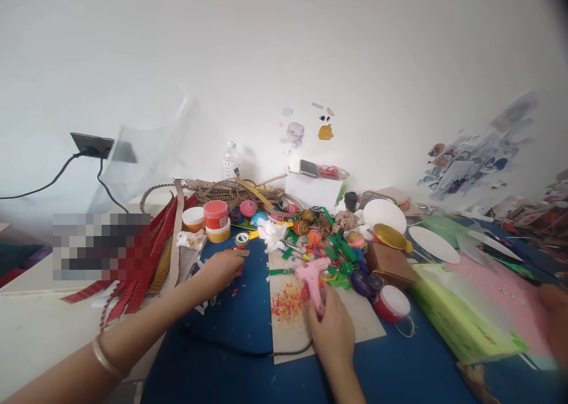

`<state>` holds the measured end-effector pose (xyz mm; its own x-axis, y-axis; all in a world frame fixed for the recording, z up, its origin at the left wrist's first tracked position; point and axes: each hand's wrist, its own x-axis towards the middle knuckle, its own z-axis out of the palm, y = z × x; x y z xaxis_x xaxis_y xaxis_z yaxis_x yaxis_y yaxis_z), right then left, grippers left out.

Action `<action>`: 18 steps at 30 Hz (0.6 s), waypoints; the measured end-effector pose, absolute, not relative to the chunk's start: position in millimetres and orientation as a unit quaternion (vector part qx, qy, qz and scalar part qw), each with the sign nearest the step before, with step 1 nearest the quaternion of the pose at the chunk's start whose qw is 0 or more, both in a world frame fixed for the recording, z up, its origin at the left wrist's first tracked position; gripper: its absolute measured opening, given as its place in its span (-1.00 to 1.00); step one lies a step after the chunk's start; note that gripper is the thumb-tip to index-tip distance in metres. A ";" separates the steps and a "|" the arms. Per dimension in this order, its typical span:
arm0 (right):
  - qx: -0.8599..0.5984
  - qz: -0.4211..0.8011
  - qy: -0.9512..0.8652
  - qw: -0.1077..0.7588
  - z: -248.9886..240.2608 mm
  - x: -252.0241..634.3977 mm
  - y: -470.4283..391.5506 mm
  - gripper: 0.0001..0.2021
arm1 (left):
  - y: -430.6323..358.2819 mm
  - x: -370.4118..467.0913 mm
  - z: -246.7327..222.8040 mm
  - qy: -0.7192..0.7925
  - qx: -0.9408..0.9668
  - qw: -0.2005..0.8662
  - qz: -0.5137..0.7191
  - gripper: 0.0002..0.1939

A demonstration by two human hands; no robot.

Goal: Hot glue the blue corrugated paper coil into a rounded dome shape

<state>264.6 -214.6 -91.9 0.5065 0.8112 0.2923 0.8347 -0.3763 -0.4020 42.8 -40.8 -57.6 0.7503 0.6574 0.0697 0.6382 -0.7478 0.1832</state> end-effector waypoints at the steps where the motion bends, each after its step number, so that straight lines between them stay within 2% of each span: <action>1: -0.829 -0.020 -0.497 0.256 -91.9 264.7 -214.8 -0.55 | -41.3 43.0 -58.8 0.347 0.933 0.071 0.061 -0.84; 8: -0.834 -0.008 -0.493 0.248 -92.9 265.2 -216.1 -0.53 | -51.3 41.0 -62.3 0.404 0.912 0.033 0.065 -0.71; 15: -0.833 0.003 -0.495 0.249 -89.7 263.5 -215.6 -0.53 | -55.9 39.6 -59.7 0.395 0.914 0.044 0.086 -0.54; 18: -0.835 0.001 -0.491 0.247 -88.9 263.2 -215.6 -0.51 | -59.2 39.3 -56.5 0.407 0.909 0.037 0.084 -0.68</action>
<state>263.2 -215.6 -88.9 0.5182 0.8206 0.2409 0.8197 -0.3961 -0.4138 39.3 -59.2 -56.5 0.6549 0.7458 0.1219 0.7334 -0.6662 0.1355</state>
